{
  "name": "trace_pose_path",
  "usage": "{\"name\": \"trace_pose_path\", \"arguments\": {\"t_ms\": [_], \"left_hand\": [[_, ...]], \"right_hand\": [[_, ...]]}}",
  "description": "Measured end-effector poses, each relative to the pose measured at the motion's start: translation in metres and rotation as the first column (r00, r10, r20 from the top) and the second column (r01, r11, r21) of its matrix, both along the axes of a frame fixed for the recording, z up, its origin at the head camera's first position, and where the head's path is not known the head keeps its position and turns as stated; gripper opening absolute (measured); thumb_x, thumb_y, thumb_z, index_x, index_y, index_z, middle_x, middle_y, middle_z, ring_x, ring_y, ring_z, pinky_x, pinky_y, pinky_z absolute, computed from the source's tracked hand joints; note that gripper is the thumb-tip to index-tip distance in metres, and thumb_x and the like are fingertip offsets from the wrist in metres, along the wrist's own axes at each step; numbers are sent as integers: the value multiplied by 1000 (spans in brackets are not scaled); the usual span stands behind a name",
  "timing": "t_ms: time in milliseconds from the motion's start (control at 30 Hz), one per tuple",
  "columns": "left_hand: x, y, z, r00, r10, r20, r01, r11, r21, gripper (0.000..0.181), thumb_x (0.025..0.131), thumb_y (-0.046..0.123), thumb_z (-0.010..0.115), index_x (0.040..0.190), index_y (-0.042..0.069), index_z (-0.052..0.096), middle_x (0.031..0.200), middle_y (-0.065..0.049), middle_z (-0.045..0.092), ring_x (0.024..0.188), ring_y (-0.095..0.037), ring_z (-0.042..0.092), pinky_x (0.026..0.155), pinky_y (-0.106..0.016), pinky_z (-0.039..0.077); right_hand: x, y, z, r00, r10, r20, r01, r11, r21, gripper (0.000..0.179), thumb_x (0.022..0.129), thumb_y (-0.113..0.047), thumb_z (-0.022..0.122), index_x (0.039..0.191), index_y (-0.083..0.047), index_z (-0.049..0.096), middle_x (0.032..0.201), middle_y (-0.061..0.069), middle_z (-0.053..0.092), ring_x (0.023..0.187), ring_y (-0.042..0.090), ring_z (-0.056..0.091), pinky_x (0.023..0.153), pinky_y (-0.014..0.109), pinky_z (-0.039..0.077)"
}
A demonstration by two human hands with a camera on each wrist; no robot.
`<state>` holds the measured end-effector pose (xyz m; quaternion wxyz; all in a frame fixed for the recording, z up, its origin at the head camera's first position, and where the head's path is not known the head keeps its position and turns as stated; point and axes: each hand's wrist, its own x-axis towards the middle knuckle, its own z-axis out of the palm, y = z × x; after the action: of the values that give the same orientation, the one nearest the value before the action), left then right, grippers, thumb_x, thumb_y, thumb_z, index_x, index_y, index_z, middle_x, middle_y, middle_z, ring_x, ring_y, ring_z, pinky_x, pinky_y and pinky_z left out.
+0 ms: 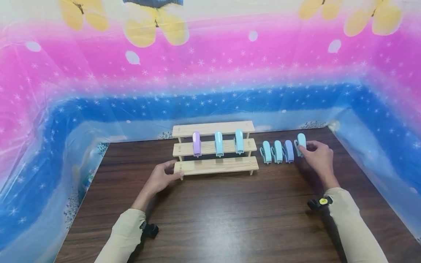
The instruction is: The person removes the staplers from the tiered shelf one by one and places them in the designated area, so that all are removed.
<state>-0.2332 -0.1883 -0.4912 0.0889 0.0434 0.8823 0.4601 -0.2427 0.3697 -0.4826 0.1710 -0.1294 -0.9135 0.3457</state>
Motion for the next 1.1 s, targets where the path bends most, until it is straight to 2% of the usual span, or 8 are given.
{"name": "trace_pose_path", "arguments": {"t_ms": [167, 433, 767, 1100], "left_hand": [[0, -1, -1, 1000, -1, 5, 1, 1000, 7, 75, 93, 37, 77, 153, 3, 46, 148, -21, 53, 134, -35, 51, 103, -52, 47], [0, -1, -1, 1000, 1, 5, -1, 1000, 5, 74, 93, 36, 77, 152, 3, 46, 148, -22, 54, 134, -36, 52, 103, -52, 47], [0, -1, -1, 1000, 4, 0, -4, 1000, -2, 74, 93, 36, 77, 152, 4, 47, 149, -21, 53, 133, -35, 52, 103, -52, 47], [0, -1, -1, 1000, 4, -4, -4, 1000, -13, 74, 93, 37, 77, 152, 4, 47, 148, -21, 54, 134, -35, 51, 104, -53, 46]], "right_hand": [[-1, 1, -9, 1000, 1, 27, -1, 1000, -19, 62, 96, -51, 66, 130, 2, 66, 123, 27, 68, 115, 42, 56, 98, 58, 43], [-6, 3, -19, 999, 10, 40, -9, 1000, -15, 59, 98, -47, 64, 131, 2, 66, 123, 26, 68, 105, 39, 61, 88, 51, 49], [-5, 7, -28, 999, 14, 48, -14, 1000, -1, 57, 98, -44, 64, 128, 5, 66, 124, 28, 67, 117, 44, 55, 99, 58, 42], [-7, 11, -31, 996, 23, 85, -21, 1000, -23, 61, 99, -47, 61, 132, 5, 64, 127, 29, 65, 119, 44, 54, 99, 59, 43]]}}
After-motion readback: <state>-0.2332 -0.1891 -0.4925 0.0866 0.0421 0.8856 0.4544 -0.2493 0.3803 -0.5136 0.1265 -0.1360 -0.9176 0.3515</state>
